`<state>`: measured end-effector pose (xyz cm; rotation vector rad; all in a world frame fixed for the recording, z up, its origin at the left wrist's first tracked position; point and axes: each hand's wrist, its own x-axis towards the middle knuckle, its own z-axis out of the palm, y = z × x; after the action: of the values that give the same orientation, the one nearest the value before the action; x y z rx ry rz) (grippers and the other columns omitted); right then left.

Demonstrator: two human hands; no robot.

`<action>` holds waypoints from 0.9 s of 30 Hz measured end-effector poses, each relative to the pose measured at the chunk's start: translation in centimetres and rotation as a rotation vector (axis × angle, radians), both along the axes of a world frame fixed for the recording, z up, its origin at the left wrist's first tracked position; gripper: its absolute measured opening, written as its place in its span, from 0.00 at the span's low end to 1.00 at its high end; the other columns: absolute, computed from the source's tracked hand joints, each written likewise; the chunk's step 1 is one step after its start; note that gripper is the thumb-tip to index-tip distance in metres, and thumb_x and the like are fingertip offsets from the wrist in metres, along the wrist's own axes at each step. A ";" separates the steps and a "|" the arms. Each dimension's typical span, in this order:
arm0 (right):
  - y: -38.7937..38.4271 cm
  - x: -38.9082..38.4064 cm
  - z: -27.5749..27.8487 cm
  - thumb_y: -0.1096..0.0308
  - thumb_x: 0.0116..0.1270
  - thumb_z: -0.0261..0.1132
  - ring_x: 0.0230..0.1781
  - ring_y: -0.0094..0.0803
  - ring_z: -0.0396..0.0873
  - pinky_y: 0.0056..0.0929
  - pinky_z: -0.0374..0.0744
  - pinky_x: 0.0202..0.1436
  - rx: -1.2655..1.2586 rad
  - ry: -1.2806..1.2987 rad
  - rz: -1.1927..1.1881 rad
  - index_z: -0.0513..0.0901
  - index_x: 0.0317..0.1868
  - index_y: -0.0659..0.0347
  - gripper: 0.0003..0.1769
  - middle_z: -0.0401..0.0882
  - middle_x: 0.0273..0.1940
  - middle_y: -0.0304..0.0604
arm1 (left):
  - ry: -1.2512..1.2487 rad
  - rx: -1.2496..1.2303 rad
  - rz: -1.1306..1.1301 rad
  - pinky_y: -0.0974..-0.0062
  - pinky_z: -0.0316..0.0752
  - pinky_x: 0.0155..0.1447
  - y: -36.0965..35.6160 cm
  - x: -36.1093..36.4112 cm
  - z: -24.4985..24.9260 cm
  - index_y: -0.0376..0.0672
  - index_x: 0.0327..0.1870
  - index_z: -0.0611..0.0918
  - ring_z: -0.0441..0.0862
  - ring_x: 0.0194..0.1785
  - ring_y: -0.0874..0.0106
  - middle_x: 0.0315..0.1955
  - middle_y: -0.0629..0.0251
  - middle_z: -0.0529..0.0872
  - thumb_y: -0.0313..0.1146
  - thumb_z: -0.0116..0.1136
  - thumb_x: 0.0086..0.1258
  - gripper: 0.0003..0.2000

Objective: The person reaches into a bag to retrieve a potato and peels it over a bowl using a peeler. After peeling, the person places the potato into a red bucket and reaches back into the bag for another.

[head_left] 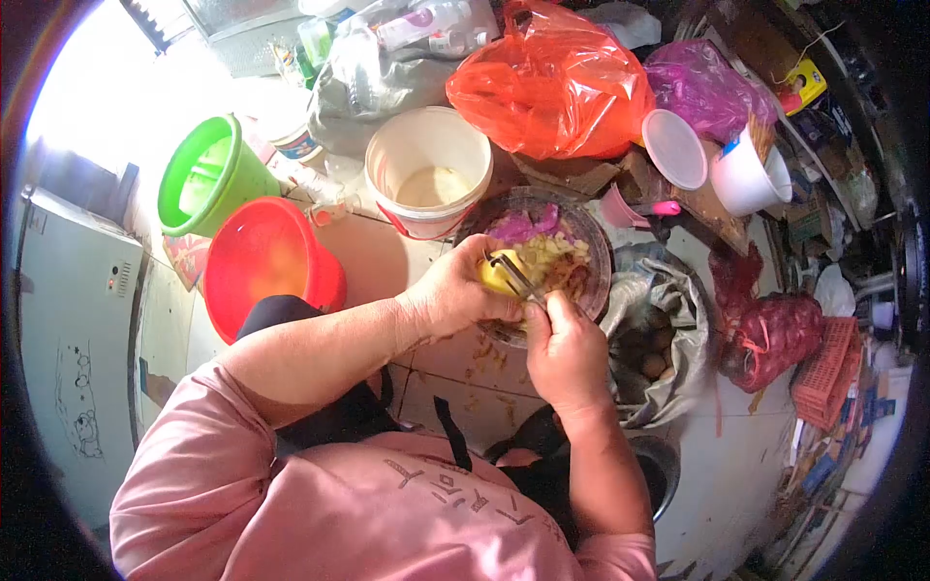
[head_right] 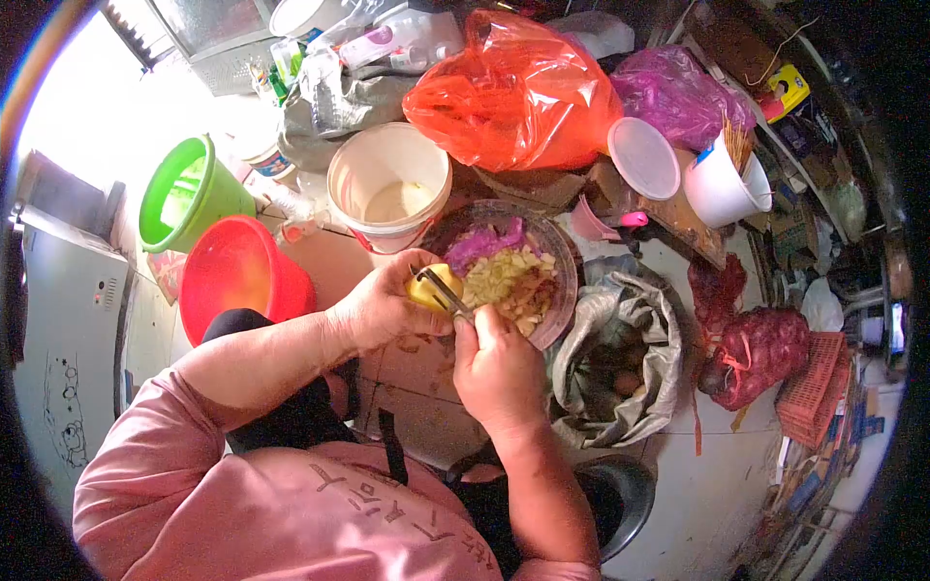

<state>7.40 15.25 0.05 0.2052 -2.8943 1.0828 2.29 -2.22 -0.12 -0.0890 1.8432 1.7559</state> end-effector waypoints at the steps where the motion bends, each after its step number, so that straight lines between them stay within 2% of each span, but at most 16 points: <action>1: 0.0 0.0 -0.2 0.61 0.73 0.57 0.33 0.62 0.79 0.54 0.75 0.34 0.041 0.016 -0.002 0.74 0.35 0.62 0.12 0.79 0.29 0.58 | -0.009 -0.058 -0.010 0.77 0.79 0.36 0.0 0.0 -0.3 0.44 0.58 0.73 0.81 0.39 0.77 0.38 0.70 0.82 0.20 0.73 0.52 0.30; 3: 0.5 -0.2 -1.1 0.61 0.73 0.56 0.34 0.61 0.80 0.54 0.76 0.36 0.078 0.013 -0.026 0.74 0.36 0.62 0.12 0.80 0.29 0.59 | -0.020 0.000 -0.025 0.76 0.79 0.37 0.0 0.3 -0.7 0.43 0.58 0.73 0.82 0.39 0.76 0.39 0.69 0.83 0.20 0.73 0.51 0.31; 4: 0.9 -0.8 -0.8 0.60 0.74 0.55 0.35 0.62 0.80 0.55 0.76 0.37 0.173 -0.166 -0.121 0.75 0.36 0.63 0.14 0.81 0.30 0.61 | -0.026 0.058 -0.039 0.75 0.80 0.39 0.0 0.4 -0.9 0.42 0.58 0.74 0.82 0.40 0.75 0.40 0.68 0.83 0.20 0.73 0.51 0.31; 8: 3.7 -2.2 -2.6 0.57 0.75 0.54 0.37 0.64 0.80 0.56 0.75 0.40 0.138 -0.179 -0.225 0.76 0.36 0.65 0.17 0.81 0.30 0.62 | -0.067 0.252 -0.013 0.72 0.80 0.43 -0.4 0.5 -1.5 0.41 0.59 0.75 0.83 0.44 0.72 0.43 0.66 0.84 0.20 0.71 0.51 0.31; 11: 2.3 -1.6 -1.4 0.56 0.75 0.55 0.37 0.63 0.79 0.54 0.75 0.39 -0.117 -0.145 -0.218 0.77 0.40 0.63 0.17 0.81 0.31 0.61 | -0.267 0.349 0.076 0.69 0.79 0.50 -0.6 -0.2 -0.9 0.42 0.60 0.75 0.82 0.49 0.68 0.45 0.64 0.83 0.21 0.67 0.54 0.29; 16: 0.1 0.1 -0.3 0.61 0.72 0.60 0.37 0.62 0.80 0.51 0.76 0.37 -0.194 -0.032 -0.065 0.76 0.38 0.63 0.13 0.80 0.32 0.60 | -0.259 0.363 0.136 0.70 0.79 0.49 -0.4 -0.3 -1.3 0.41 0.58 0.75 0.82 0.48 0.68 0.43 0.65 0.83 0.21 0.68 0.54 0.27; 18: 0.0 0.3 -0.6 0.62 0.71 0.60 0.37 0.62 0.79 0.52 0.76 0.37 -0.014 -0.005 -0.043 0.76 0.37 0.64 0.12 0.80 0.32 0.59 | -0.260 0.301 0.119 0.69 0.78 0.52 -0.2 -0.2 -0.9 0.40 0.59 0.75 0.82 0.49 0.69 0.43 0.65 0.84 0.22 0.69 0.53 0.29; 20: 0.8 -0.4 -1.9 0.61 0.72 0.58 0.37 0.63 0.79 0.54 0.76 0.38 -0.003 0.021 -0.047 0.77 0.37 0.65 0.14 0.81 0.33 0.61 | -0.241 0.340 0.074 0.69 0.78 0.52 -0.5 0.3 -0.7 0.40 0.61 0.74 0.82 0.48 0.69 0.44 0.65 0.84 0.22 0.69 0.53 0.30; 23: 4.2 -2.4 -5.0 0.57 0.75 0.51 0.39 0.64 0.80 0.57 0.76 0.42 0.076 -0.228 -0.255 0.78 0.40 0.66 0.19 0.82 0.36 0.64 | -0.183 0.420 -0.004 0.70 0.79 0.51 -0.3 0.7 -0.6 0.39 0.62 0.73 0.82 0.48 0.69 0.45 0.64 0.84 0.22 0.68 0.54 0.31; 24: 4.2 -2.7 -4.5 0.56 0.75 0.52 0.39 0.63 0.80 0.54 0.76 0.42 0.014 -0.222 -0.337 0.79 0.40 0.65 0.18 0.82 0.35 0.63 | -0.151 0.464 -0.017 0.71 0.79 0.50 -0.4 0.5 -0.7 0.39 0.63 0.73 0.82 0.48 0.69 0.45 0.63 0.84 0.22 0.68 0.54 0.31; 26: 3.1 -2.1 -2.5 0.56 0.75 0.53 0.37 0.62 0.80 0.52 0.77 0.39 -0.113 -0.081 -0.262 0.78 0.40 0.63 0.17 0.81 0.33 0.62 | -0.193 0.458 0.026 0.70 0.80 0.46 -0.8 0.1 -0.8 0.40 0.63 0.73 0.82 0.47 0.68 0.45 0.63 0.83 0.24 0.67 0.55 0.30; 27: 2.4 -1.7 -1.6 0.56 0.75 0.54 0.36 0.62 0.80 0.51 0.77 0.37 -0.158 -0.106 -0.227 0.78 0.40 0.62 0.16 0.81 0.32 0.61 | -0.249 0.483 0.056 0.69 0.81 0.45 -0.8 0.0 -0.1 0.41 0.62 0.72 0.82 0.47 0.67 0.44 0.64 0.83 0.25 0.67 0.56 0.29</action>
<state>5.73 17.69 -1.57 -0.1869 -2.8125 1.3058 2.27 -2.98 -0.17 -0.1621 1.2190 2.0751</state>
